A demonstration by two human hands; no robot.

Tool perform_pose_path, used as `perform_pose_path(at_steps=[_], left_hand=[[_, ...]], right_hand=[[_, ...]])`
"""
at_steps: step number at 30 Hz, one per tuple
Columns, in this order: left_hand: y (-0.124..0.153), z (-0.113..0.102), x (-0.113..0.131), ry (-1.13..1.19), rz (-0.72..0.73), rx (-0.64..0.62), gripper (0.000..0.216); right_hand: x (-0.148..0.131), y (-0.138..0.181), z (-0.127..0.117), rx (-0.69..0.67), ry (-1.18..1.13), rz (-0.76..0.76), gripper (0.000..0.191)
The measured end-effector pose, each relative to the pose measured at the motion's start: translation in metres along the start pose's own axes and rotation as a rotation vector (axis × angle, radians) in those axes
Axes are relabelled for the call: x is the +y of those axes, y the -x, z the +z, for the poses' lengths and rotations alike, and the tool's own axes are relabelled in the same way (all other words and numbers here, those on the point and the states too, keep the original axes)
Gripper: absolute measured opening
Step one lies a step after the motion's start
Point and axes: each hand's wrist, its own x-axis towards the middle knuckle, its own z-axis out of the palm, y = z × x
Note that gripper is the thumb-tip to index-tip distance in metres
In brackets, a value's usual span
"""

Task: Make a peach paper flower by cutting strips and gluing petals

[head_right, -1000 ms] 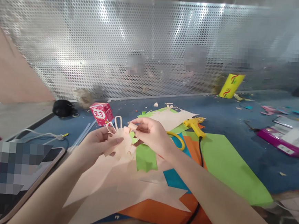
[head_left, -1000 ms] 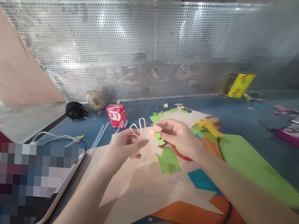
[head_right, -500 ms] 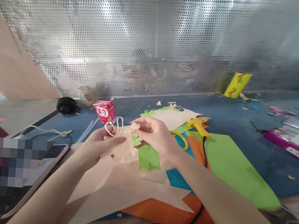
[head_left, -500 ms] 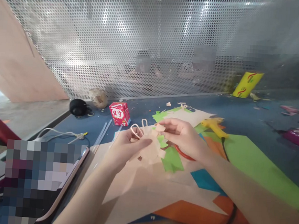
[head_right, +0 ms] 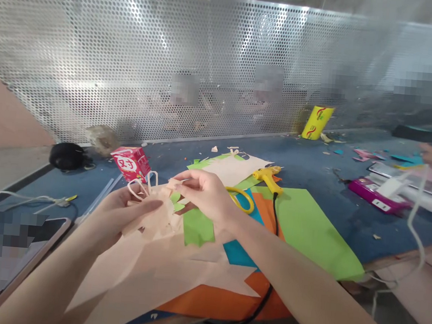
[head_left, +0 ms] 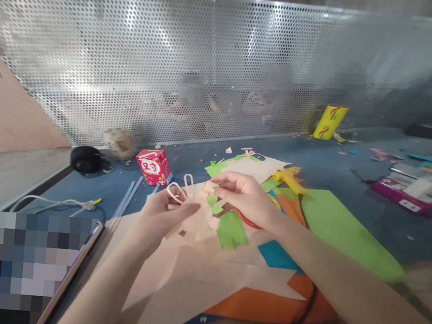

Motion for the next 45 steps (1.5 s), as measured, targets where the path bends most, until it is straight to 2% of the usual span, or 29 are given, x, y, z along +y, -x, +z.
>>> perform_pose_path(at_steps=[11, 13, 16, 19, 21, 22, 24, 26, 28, 31, 33, 35, 38, 42, 43, 45], left_hand=[[0.002, 0.002, 0.004, -0.069, 0.015, 0.027, 0.033], [0.002, 0.003, 0.005, -0.095, 0.02, 0.028, 0.032], [0.003, 0.0, 0.005, -0.236, -0.014, 0.025, 0.031], [0.002, -0.01, 0.001, -0.476, -0.109, -0.032, 0.047], [0.001, -0.019, -0.002, -0.555, -0.157, -0.055, 0.066], [0.001, -0.023, -0.002, -0.569, -0.153, -0.027, 0.075], [-0.001, -0.028, -0.002, -0.617, -0.038, 0.112, 0.08], [-0.004, -0.026, 0.0, -0.623, 0.151, 0.224, 0.069], [-0.006, -0.019, 0.002, -0.521, 0.268, 0.176, 0.056], [-0.008, -0.006, 0.001, -0.352, 0.257, -0.026, 0.04], [-0.01, -0.002, -0.002, -0.299, 0.247, -0.057, 0.03], [-0.01, -0.004, -0.003, -0.234, 0.239, -0.03, 0.026], [-0.008, -0.009, -0.002, -0.167, 0.186, -0.038, 0.026], [-0.002, -0.01, 0.001, -0.127, 0.096, -0.2, 0.029], [-0.001, -0.009, 0.002, -0.105, 0.084, -0.211, 0.032], [0.0, -0.009, 0.003, -0.046, 0.068, -0.179, 0.035]], right_hand=[[-0.001, -0.001, 0.001, 0.042, 0.05, -0.004, 0.014], [0.0, -0.003, -0.001, 0.093, 0.068, -0.016, 0.014], [0.001, -0.007, -0.009, 0.253, 0.161, -0.066, 0.015], [0.0, -0.01, -0.017, 0.371, 0.339, -0.127, 0.017], [-0.001, -0.01, -0.019, 0.378, 0.413, -0.171, 0.016], [-0.001, -0.01, -0.019, 0.368, 0.435, -0.192, 0.016], [-0.001, -0.008, -0.016, 0.313, 0.463, -0.204, 0.016], [0.0, -0.005, -0.011, 0.224, 0.487, -0.192, 0.018], [0.002, -0.002, -0.007, 0.138, 0.518, -0.203, 0.018], [0.004, 0.001, -0.004, 0.059, 0.568, -0.255, 0.016], [0.005, 0.001, -0.003, 0.015, 0.593, -0.263, 0.016], [0.005, 0.001, -0.004, 0.001, 0.645, -0.264, 0.017], [0.004, -0.001, -0.007, 0.086, 0.808, -0.326, 0.014], [0.0, -0.005, -0.012, 0.232, 1.035, -0.434, 0.014], [-0.001, -0.006, -0.013, 0.258, 1.104, -0.427, 0.013], [-0.004, -0.007, -0.016, 0.291, 1.293, -0.308, 0.014]])
